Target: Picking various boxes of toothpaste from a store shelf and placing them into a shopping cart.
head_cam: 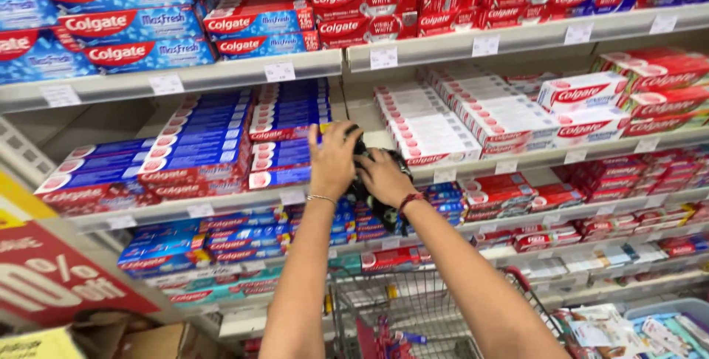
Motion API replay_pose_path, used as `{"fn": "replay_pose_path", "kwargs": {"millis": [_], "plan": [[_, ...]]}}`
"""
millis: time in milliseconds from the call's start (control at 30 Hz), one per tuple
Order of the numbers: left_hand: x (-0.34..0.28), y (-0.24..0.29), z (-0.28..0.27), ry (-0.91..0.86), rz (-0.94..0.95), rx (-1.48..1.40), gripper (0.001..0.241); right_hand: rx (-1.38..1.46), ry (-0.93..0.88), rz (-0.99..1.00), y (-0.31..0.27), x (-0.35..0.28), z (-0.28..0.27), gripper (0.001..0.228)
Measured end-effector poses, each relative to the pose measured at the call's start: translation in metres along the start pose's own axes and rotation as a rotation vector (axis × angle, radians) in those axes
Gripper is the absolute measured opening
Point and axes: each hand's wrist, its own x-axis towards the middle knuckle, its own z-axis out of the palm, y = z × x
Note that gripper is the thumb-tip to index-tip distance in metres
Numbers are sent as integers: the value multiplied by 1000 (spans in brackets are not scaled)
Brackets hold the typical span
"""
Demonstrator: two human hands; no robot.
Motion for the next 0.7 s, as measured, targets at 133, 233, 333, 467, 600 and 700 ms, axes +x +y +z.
{"fn": "replay_pose_path", "kwargs": {"millis": [133, 233, 333, 467, 600, 700], "plan": [[-47, 33, -14, -22, 19, 18, 56, 3, 66, -92, -16, -32, -18, 28], [-87, 54, -40, 3, -18, 44, 64, 79, 95, -192, -43, -67, -34, 37], [-128, 60, -62, 7, -53, 6, 70, 187, 82, -210, -61, -109, -21, 30], [-203, 55, -63, -154, -124, -135, 64, 478, 23, -69, -77, -178, 33, 36], [-264, 49, -74, -206, -310, -255, 51, 669, -28, -39, -115, -217, 48, 73], [-265, 46, -116, -84, -508, -286, 50, 663, -301, 244, -120, -224, 59, 94]]}}
